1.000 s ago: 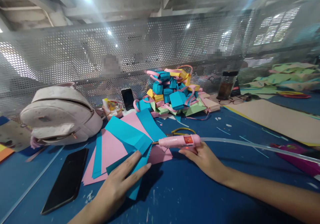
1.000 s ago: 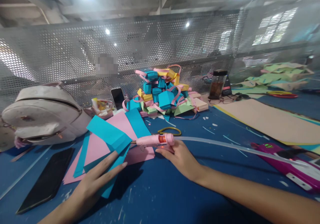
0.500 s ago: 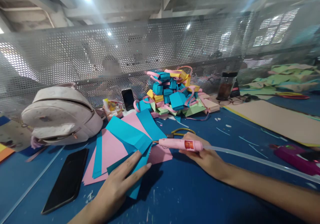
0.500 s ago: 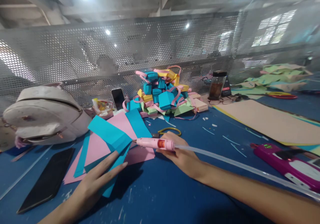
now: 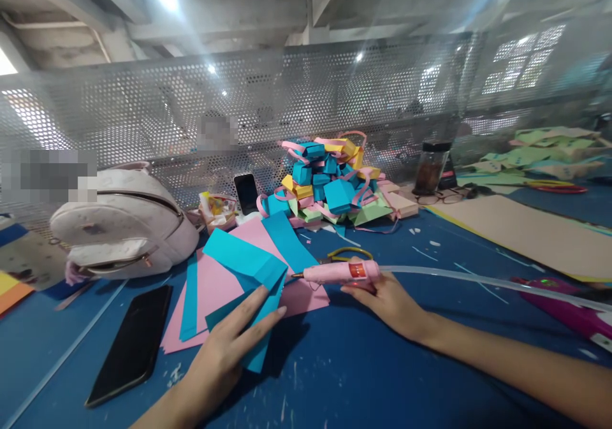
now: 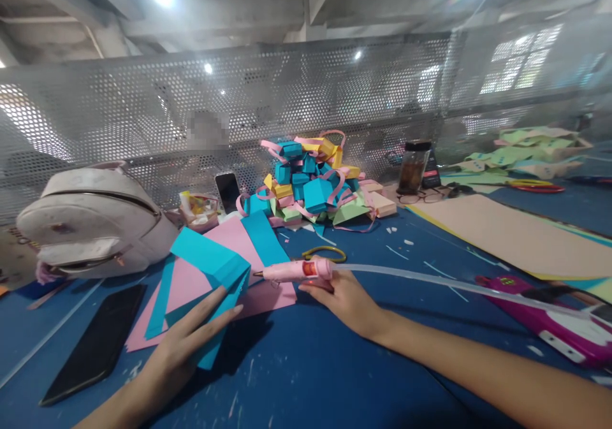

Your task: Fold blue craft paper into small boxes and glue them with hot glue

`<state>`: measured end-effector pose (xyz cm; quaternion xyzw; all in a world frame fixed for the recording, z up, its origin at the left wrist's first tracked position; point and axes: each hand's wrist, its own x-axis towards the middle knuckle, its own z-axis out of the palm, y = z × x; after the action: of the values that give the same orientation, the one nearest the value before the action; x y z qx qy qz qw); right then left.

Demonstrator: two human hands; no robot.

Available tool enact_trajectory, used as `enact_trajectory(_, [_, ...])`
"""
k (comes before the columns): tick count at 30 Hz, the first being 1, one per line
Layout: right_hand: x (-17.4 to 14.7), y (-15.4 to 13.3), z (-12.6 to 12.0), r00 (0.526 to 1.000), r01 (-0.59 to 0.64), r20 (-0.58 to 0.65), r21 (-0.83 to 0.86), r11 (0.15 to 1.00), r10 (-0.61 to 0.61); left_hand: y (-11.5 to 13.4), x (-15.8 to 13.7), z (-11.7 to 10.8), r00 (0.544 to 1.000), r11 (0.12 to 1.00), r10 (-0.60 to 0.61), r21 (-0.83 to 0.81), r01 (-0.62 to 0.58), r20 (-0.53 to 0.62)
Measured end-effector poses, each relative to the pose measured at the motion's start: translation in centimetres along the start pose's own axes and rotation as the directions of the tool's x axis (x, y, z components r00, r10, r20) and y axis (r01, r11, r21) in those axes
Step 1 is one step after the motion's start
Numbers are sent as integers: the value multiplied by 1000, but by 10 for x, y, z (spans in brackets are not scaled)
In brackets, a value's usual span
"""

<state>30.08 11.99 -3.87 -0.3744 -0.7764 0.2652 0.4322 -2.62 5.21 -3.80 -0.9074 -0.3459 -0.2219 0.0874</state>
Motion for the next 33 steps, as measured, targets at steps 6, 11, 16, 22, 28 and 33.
enact_trajectory(6, [0, -9, 1, 998, -49, -25, 80, 996, 51, 0, -1, 1, 1000, 1000, 10, 28, -11, 12])
enact_trajectory(11, [-4, -9, 5, 999, -40, -25, 100, 994, 43, 2, 0, 1, 999, 998, 33, 62, -32, -6])
enact_trajectory(16, [-7, -7, 7, 1000, -23, -20, 26, 999, 23, 2, 0, 0, 999, 997, 34, 66, -34, 2])
enact_trajectory(22, [-7, -7, 7, 1000, -14, 9, -14, 1000, 14, 3, 0, 0, 999, 998, 47, 50, -47, -9])
enact_trajectory(28, [-8, -11, 7, 999, -22, 24, 9, 1000, 22, 4, 2, -2, 999, 998, 37, 55, -37, -2])
enact_trajectory(33, [-9, -8, 8, 999, -6, 34, 22, 1000, 5, 5, 4, -4, 998, 997, 53, 64, -51, -27])
